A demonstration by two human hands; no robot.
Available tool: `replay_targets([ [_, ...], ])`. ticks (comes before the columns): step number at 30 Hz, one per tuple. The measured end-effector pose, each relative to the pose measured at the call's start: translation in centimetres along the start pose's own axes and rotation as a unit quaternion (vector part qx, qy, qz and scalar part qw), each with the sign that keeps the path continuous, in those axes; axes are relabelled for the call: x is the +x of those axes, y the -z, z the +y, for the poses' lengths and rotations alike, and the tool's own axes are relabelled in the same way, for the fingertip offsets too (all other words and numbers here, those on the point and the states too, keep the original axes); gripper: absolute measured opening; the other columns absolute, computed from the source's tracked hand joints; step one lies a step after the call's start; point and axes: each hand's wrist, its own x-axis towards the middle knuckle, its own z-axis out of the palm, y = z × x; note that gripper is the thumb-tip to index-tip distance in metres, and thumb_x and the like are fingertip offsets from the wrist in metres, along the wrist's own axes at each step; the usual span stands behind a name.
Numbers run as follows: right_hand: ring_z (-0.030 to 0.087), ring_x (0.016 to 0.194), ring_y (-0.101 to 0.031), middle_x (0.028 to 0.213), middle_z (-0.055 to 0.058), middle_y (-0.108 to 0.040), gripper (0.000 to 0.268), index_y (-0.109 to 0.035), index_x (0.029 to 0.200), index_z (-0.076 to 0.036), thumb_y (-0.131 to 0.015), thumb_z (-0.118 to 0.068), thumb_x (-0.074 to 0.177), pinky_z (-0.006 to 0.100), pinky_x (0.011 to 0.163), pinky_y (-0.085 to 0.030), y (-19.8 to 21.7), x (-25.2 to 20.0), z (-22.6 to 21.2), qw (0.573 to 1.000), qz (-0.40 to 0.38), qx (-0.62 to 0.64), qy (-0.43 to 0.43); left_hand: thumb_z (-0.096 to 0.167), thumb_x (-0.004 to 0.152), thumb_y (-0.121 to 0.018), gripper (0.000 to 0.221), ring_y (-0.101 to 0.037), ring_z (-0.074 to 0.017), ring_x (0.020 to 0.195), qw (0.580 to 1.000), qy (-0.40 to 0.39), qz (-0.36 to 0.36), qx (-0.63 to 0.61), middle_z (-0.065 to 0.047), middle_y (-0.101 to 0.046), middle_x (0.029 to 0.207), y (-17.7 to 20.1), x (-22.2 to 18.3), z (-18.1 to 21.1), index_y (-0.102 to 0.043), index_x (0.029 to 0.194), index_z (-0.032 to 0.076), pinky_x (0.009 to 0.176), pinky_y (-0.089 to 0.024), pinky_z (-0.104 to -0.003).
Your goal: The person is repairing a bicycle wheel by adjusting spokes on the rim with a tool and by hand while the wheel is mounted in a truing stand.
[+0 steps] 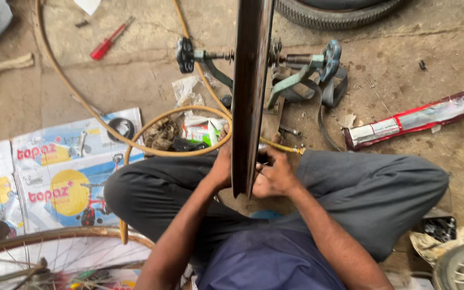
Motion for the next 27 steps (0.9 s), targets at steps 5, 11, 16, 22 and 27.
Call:
replay_targets([
  [5, 0.027, 0.103, -0.068, 0.107, 0.020, -0.070, 0.027, -0.068, 0.103, -0.003, -0.071, -0.010, 0.077, 0.036, 0.095, -0.054, 0.0, 0.5, -2.5, 0.914, -0.018, -0.230, 0.333, 0.023, 0.085, -0.077, 0.051, -0.071, -0.0282, 0.093, 0.983, -0.016, 0.069, 0.172, -0.014, -0.073, 0.103, -0.2, -1.3, -2.4, -0.058, 0.127, 0.003, 0.082, -0.055, -0.040],
  [11, 0.024, 0.092, -0.072, 0.095, 0.014, -0.075, 0.021, -0.073, 0.107, 0.001, -0.069, -0.015, 0.093, 0.035, 0.086, -0.056, -1.1, 0.2, -2.4, 0.992, -0.018, -0.122, 0.019, 0.016, 0.098, -0.067, 0.032, -0.070, -0.0146, 0.086, 0.986, 0.115, 0.119, -0.026, -0.008, -0.077, 0.096, -2.5, -3.5, -6.4, -0.066, 0.127, 0.002, 0.076, -0.057, -0.029],
  [16, 0.016, 0.098, -0.071, 0.105, 0.007, -0.075, 0.028, -0.070, 0.117, 0.003, -0.066, -0.011, 0.093, 0.031, 0.087, -0.057, -0.4, 0.6, -1.9, 0.998, 0.007, -0.066, 0.003, 0.011, 0.088, -0.073, 0.038, -0.067, -0.0127, 0.083, 0.989, 0.071, 0.132, -0.005, -0.008, -0.074, 0.096, -2.8, -3.8, -4.4, -0.063, 0.124, 0.001, 0.073, -0.056, -0.029],
  [22, 0.016, 0.096, -0.069, 0.104, 0.010, -0.070, 0.029, -0.068, 0.118, 0.003, -0.074, -0.002, 0.091, 0.030, 0.089, -0.060, -0.9, 0.6, -1.2, 0.999, -0.012, 0.044, -0.018, 0.011, 0.090, -0.072, 0.021, -0.069, -0.0162, 0.076, 0.989, 0.094, 0.110, 0.031, -0.008, -0.075, 0.087, -2.3, -3.7, -4.5, -0.070, 0.109, 0.002, 0.068, -0.057, -0.033],
  [27, 0.014, 0.102, -0.068, 0.107, 0.007, -0.074, 0.021, -0.070, 0.115, 0.000, -0.071, -0.007, 0.096, 0.030, 0.093, -0.055, -0.5, 0.2, -0.4, 0.998, -0.045, 0.038, 0.007, 0.011, 0.092, -0.073, 0.021, -0.068, -0.0147, 0.077, 0.980, -0.015, 0.169, 0.100, -0.009, -0.071, 0.087, -2.5, -3.4, -4.0, -0.067, 0.108, 0.001, 0.071, -0.055, -0.031],
])
